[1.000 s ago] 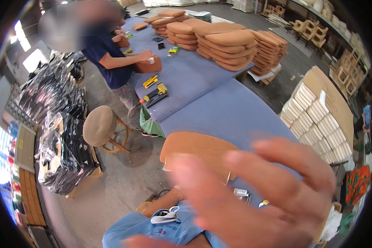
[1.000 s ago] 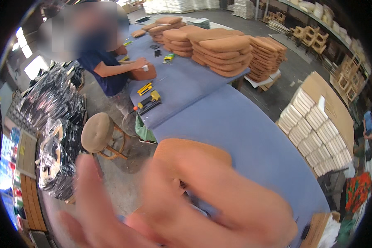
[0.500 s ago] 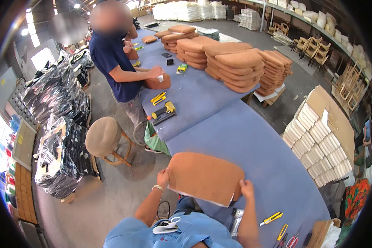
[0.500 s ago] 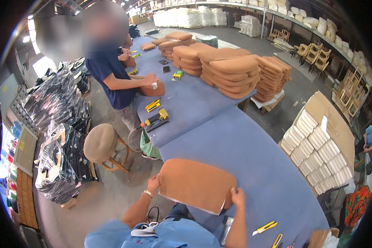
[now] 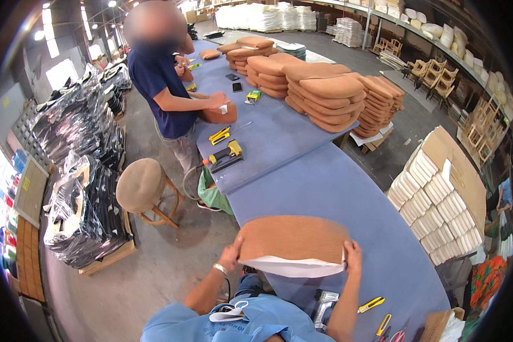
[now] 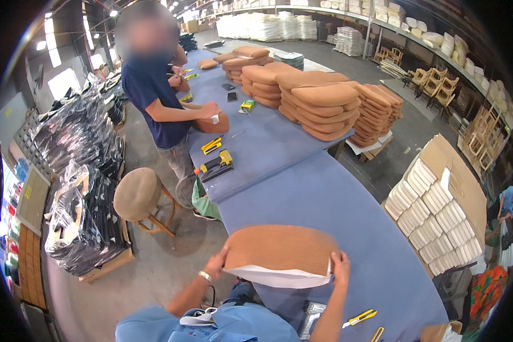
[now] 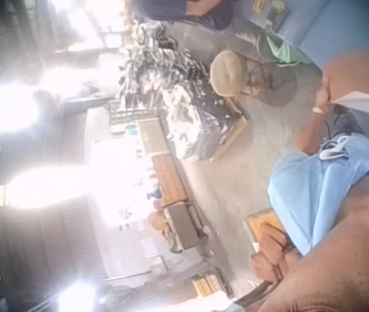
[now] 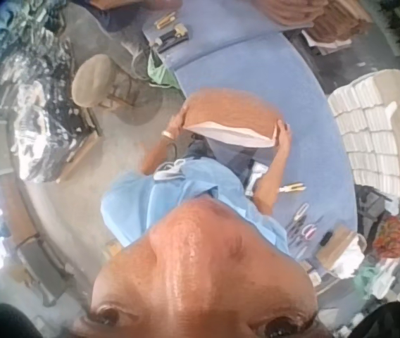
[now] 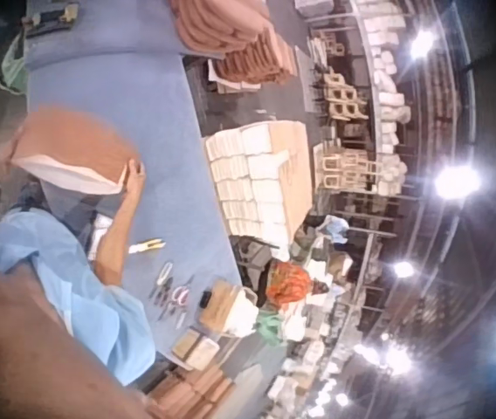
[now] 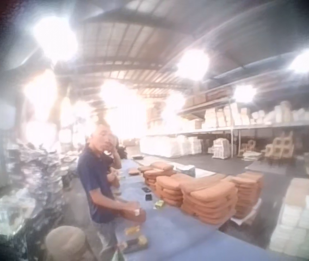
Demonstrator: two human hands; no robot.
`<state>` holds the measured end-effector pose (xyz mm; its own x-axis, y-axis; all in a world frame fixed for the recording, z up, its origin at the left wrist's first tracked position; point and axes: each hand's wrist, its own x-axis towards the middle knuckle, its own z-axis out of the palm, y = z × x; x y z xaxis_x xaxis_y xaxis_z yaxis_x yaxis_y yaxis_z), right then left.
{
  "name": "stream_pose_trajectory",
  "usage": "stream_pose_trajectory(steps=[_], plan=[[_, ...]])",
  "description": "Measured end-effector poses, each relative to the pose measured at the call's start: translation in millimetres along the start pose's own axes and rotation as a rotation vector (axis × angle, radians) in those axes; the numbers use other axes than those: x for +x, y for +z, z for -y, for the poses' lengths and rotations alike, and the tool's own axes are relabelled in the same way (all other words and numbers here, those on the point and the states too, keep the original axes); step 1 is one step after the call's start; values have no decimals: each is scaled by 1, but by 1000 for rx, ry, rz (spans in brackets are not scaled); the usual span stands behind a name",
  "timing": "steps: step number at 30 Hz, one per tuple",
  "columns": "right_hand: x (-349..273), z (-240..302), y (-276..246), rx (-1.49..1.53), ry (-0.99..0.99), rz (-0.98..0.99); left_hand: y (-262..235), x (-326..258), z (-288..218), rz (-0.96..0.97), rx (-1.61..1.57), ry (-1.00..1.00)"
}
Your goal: The person assembles a cushion by wrapping a white fabric cover around a brown foam pad, securing it with a staple gun, and trimming excess fabric with a utility knife. The process is repeated for multiple cushions on a long workbench.
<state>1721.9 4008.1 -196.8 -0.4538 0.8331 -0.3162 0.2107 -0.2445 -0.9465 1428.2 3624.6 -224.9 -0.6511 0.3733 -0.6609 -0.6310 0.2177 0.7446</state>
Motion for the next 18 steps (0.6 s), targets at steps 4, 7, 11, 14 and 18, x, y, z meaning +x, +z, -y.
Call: stream_pose_trajectory(steps=[4,7,11,14,18], plan=[[-24,65,4,123,-121,-56,48,-60,43,61,-500,19],[-9,38,-17,57,-95,-147,61,-57,66,24,-504,-27],[-24,-57,-42,71,54,-250,70,-69,51,-49,-315,-12],[-44,-41,-13,421,-12,-409,68,-69,46,-40,-306,-16],[-59,-11,7,605,-30,-405,64,-64,51,5,-316,-52]])
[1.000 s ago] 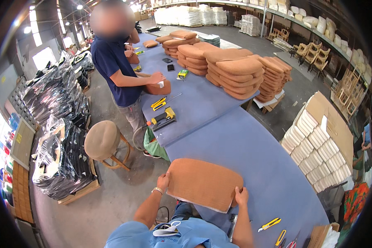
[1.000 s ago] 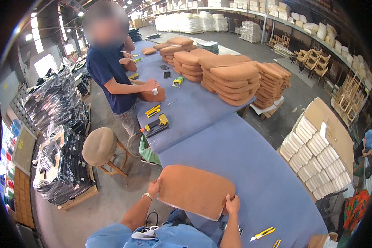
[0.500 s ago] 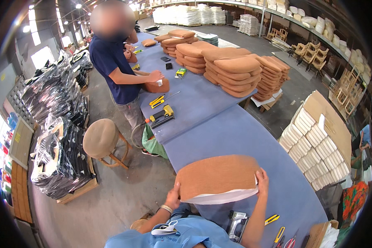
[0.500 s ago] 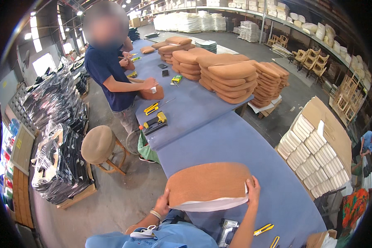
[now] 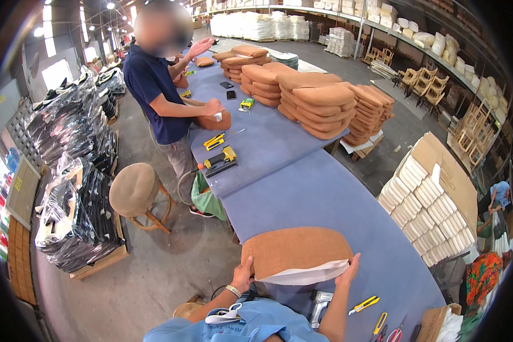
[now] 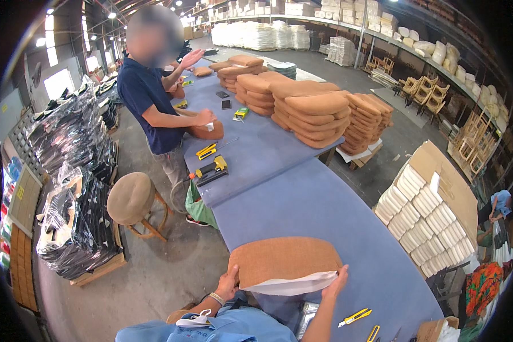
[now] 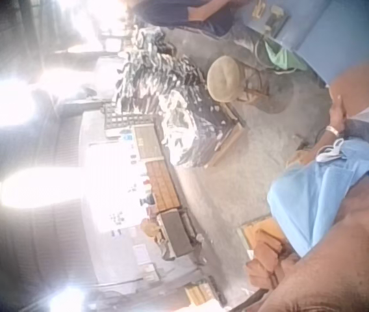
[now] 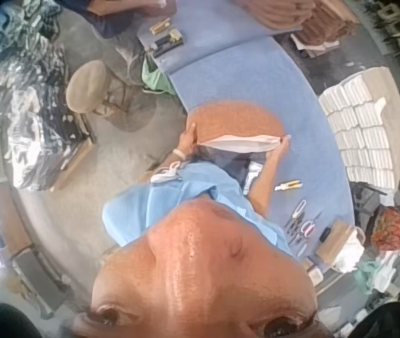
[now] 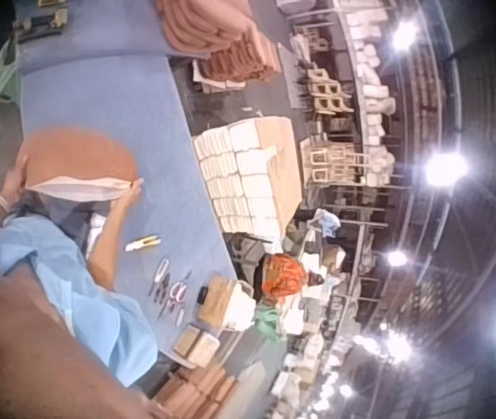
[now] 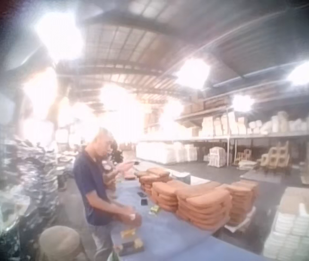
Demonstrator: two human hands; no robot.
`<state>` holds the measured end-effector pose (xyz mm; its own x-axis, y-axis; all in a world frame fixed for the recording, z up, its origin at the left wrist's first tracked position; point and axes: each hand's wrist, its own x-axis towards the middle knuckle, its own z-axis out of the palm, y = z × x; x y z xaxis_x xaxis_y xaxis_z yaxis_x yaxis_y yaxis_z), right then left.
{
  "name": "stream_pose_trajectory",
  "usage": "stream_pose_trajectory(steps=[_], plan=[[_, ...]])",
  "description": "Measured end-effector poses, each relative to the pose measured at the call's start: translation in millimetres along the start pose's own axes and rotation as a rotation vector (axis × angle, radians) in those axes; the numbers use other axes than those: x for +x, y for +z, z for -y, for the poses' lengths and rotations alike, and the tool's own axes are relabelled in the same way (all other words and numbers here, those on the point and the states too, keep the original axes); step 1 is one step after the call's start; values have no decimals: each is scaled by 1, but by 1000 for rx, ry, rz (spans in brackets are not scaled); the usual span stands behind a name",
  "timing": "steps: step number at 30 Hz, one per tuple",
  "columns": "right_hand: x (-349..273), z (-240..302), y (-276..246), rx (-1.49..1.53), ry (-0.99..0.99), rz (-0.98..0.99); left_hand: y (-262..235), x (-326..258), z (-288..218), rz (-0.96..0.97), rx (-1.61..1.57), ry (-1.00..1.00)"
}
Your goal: The person assembles a cushion by wrapping a white fabric cover around a brown foam pad, securing it with a staple gun, and trimming excess fabric with a utility knife. The process is repeated for multiple cushions on a long workbench.
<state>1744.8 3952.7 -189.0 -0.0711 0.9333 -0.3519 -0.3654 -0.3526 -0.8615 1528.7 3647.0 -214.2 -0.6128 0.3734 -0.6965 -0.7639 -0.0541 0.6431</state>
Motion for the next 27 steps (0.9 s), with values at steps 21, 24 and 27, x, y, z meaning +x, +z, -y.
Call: stream_pose_trajectory(steps=[21,24,27], plan=[[-29,-28,-38,-678,-169,62,-17,5,14,111,-61,-73],[-40,-32,-36,-660,-187,14,-22,6,19,13,-30,-81],[-45,-30,-39,-568,-86,-37,-16,2,19,22,-6,-80]])
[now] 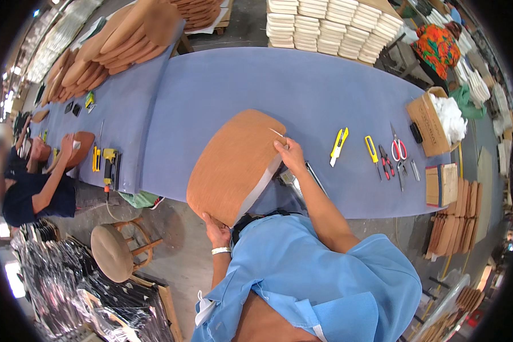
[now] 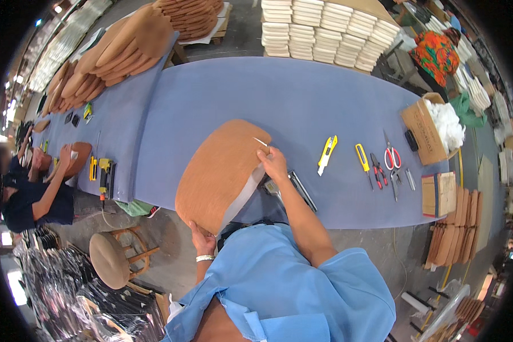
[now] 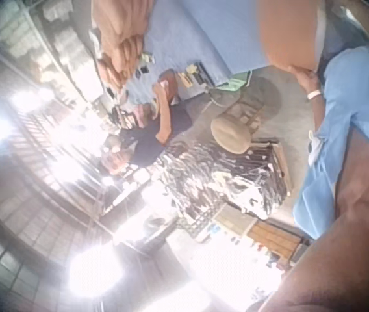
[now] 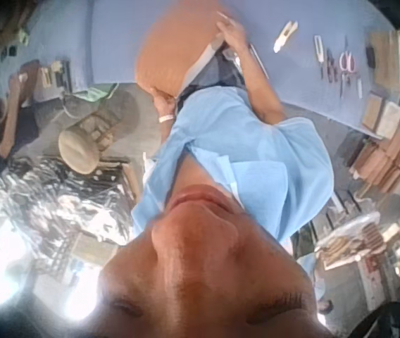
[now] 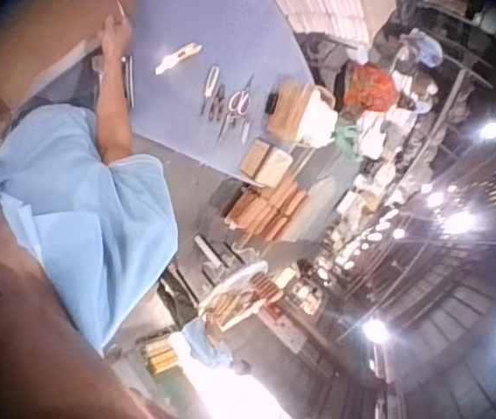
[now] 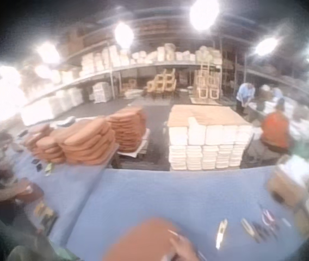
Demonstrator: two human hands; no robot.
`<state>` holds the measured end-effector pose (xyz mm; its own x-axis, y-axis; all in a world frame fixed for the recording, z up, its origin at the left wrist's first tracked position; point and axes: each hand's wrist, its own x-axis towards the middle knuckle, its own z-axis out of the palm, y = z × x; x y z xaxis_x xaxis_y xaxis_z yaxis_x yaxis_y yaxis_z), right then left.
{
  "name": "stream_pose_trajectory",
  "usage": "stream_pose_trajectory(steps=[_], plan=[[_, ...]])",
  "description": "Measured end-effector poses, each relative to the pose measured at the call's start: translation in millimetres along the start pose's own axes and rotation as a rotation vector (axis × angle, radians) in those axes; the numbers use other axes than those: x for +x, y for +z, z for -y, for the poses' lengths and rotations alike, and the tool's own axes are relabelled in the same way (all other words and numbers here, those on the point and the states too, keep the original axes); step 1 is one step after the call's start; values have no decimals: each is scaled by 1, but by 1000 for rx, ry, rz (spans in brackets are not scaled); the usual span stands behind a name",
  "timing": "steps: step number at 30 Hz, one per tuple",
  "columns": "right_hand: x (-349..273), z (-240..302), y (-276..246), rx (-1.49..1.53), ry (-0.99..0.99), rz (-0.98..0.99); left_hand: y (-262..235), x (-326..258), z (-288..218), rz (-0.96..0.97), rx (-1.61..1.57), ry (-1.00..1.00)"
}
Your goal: The person assembles a cushion by wrapping a white fabric cover around a brown foam pad, securing it with a staple gun, and trimming excess fabric with a utility knife. The process is repeated for multiple cushions on a long workbench.
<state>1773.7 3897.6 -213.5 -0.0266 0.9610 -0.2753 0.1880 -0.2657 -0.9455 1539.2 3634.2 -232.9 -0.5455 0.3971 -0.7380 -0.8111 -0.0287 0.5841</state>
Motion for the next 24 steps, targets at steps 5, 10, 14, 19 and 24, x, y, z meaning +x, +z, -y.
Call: stream_pose_trajectory(steps=[5,10,14,19,24], plan=[[10,-3,1,-169,-61,-74,2,1,-2,-19,71,-13],[21,-15,7,-173,-239,-194,4,7,-4,-161,141,-18],[24,-24,4,-9,-110,-138,-3,10,-8,-170,140,-64],[18,-20,3,189,9,-136,5,2,-8,-136,84,-26],[23,-17,0,190,-47,-132,-20,22,-13,-56,198,-33]])
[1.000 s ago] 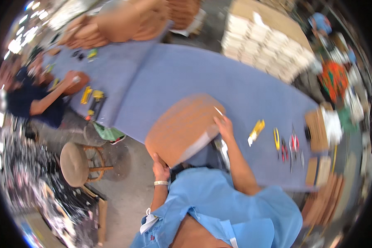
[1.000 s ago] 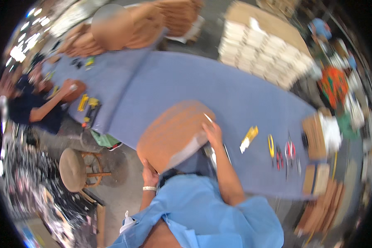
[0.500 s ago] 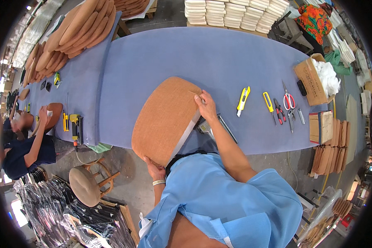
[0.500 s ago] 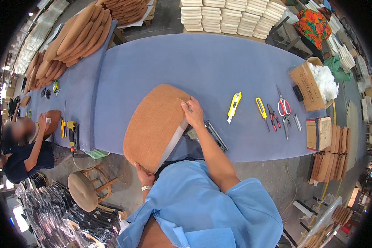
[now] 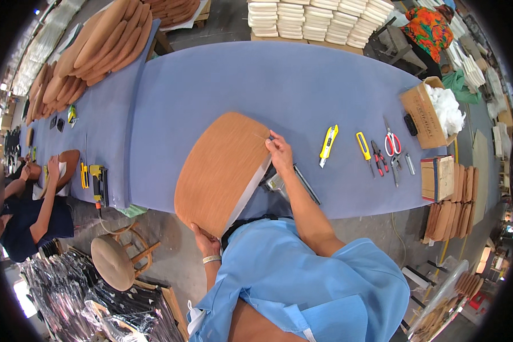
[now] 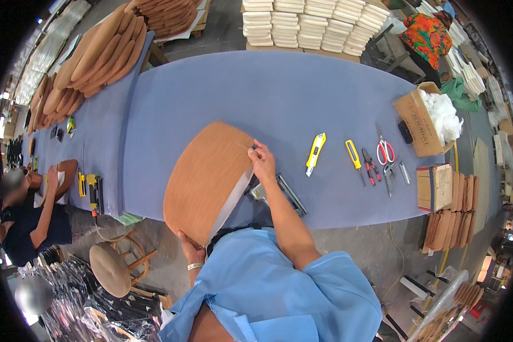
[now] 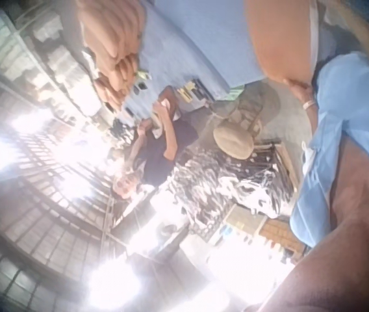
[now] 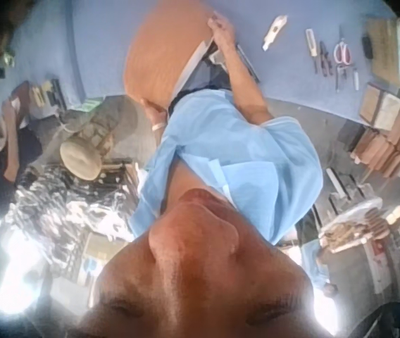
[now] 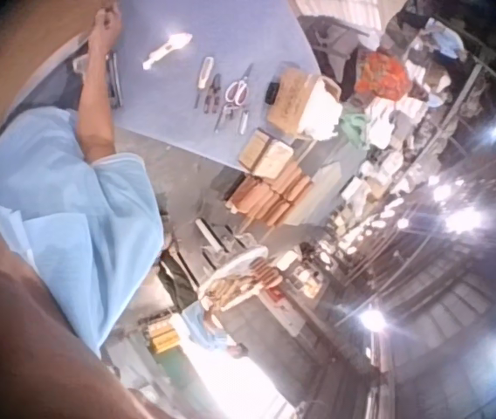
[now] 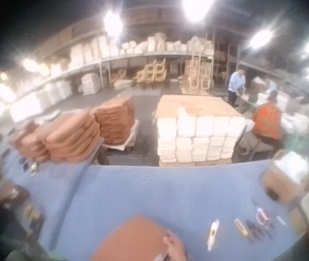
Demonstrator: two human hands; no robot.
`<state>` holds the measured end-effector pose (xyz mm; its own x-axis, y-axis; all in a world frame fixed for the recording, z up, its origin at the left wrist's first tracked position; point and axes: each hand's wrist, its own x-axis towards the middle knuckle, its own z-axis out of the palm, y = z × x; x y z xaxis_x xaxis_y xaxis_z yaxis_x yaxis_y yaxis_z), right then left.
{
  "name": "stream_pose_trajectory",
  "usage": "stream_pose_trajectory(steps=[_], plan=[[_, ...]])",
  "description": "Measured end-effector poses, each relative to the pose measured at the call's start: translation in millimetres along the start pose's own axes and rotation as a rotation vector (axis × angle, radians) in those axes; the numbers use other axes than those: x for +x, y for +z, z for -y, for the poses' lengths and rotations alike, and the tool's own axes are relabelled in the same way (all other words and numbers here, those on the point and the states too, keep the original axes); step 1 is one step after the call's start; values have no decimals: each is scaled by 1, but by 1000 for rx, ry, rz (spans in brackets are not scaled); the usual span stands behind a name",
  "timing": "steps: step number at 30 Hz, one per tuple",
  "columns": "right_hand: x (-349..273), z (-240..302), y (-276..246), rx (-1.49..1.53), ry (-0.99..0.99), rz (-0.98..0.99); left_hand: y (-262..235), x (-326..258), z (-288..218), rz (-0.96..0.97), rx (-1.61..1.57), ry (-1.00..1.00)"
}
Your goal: The person assembles a cushion by wrapping a white fabric cover around a brown foam pad, securing it with a staple gun, and trimming excess fabric with a utility knife. The process is repeated for multiple cushions on a long workbench.
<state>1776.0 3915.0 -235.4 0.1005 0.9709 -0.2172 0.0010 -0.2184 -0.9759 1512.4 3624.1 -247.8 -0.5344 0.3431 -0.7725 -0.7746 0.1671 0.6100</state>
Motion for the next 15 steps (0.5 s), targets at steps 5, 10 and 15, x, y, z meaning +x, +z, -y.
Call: stream_pose_trajectory(steps=[5,10,15], plan=[[3,-10,4,-96,-254,-20,8,-15,-20,302,-40,39],[-40,104,-5,-469,-568,44,-20,-55,-63,114,3,-20],[-110,143,-32,-499,-415,100,-6,-59,-66,37,310,-31]])
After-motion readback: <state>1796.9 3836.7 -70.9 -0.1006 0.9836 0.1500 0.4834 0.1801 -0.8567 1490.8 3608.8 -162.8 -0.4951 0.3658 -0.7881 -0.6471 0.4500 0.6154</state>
